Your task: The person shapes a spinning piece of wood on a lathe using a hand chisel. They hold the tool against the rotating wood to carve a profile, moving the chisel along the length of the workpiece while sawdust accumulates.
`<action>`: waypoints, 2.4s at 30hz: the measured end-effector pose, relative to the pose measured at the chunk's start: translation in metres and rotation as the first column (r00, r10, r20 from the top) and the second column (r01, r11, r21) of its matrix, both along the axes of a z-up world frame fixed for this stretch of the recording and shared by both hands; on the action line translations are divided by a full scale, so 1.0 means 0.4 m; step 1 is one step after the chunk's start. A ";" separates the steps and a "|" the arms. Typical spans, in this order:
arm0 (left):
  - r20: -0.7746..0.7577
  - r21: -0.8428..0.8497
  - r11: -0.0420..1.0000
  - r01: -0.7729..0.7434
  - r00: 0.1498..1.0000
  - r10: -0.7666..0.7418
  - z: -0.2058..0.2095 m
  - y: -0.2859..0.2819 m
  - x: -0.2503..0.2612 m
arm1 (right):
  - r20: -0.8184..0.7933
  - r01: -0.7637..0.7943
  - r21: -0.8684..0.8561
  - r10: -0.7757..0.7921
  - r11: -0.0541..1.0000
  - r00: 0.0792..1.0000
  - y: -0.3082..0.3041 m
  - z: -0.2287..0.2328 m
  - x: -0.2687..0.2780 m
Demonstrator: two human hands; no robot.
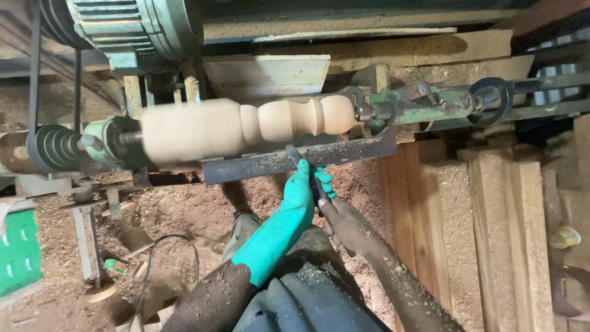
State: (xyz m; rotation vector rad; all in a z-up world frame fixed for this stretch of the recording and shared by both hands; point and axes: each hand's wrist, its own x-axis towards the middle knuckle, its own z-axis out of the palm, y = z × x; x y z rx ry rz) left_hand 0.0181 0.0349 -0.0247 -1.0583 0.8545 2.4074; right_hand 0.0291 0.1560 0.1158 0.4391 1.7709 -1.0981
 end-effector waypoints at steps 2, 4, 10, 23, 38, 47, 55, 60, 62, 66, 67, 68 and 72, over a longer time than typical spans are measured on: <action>-0.012 0.016 1.000 0.014 1.000 -0.014 -0.003 -0.003 -0.005 | 0.043 0.060 -0.001 -0.060 0.998 0.997 -0.020 0.005 0.002; 0.009 0.050 0.998 0.049 0.999 -0.050 0.005 -0.018 -0.011 | 0.046 0.130 -0.005 -0.129 0.992 0.991 -0.045 0.000 0.019; 0.041 0.039 0.981 0.188 0.981 -0.190 0.077 -0.075 -0.016 | 0.083 0.385 -0.044 -0.380 0.922 0.921 -0.124 -0.022 0.078; -0.029 0.040 0.972 0.232 0.973 -0.231 0.051 -0.096 -0.004 | 0.093 0.306 -0.054 -0.300 0.951 0.949 -0.123 -0.026 0.086; 0.020 0.039 0.970 0.241 0.970 -0.242 0.072 -0.107 -0.021 | 0.049 0.390 -0.058 -0.388 0.919 0.920 -0.161 -0.015 0.088; -0.058 -0.007 0.918 0.398 0.916 -0.397 0.062 -0.160 -0.019 | 0.044 0.482 -0.122 -0.480 0.868 0.876 -0.226 -0.022 0.117; 0.147 -0.020 0.999 0.030 0.989 -0.027 0.025 -0.003 -0.041 | 0.104 0.167 -0.034 -0.163 0.985 0.981 -0.033 0.014 -0.002; 0.101 0.054 0.982 0.184 0.977 -0.188 0.061 -0.066 -0.037 | 0.097 0.368 -0.044 -0.363 0.929 0.927 -0.109 -0.003 0.053; 0.101 0.055 0.962 0.268 0.957 -0.272 0.068 -0.094 -0.042 | 0.098 0.457 -0.059 -0.450 0.888 0.888 -0.146 -0.006 0.071; 0.031 0.087 0.902 0.423 0.904 -0.427 0.057 -0.143 -0.055 | 0.061 0.523 -0.051 -0.520 0.851 0.852 -0.221 0.007 0.089; -0.011 0.117 0.883 0.454 0.890 -0.456 0.053 -0.156 -0.054 | 0.044 0.532 -0.044 -0.530 0.846 0.847 -0.235 0.013 0.090; -0.026 0.108 0.869 0.483 0.875 -0.483 0.050 -0.168 -0.053 | 0.034 0.429 0.047 -0.431 0.902 0.902 -0.239 0.019 0.091; -0.044 0.032 0.870 0.493 0.870 -0.491 0.050 -0.168 -0.047 | -0.005 0.392 0.036 -0.392 0.919 0.920 -0.241 0.006 0.099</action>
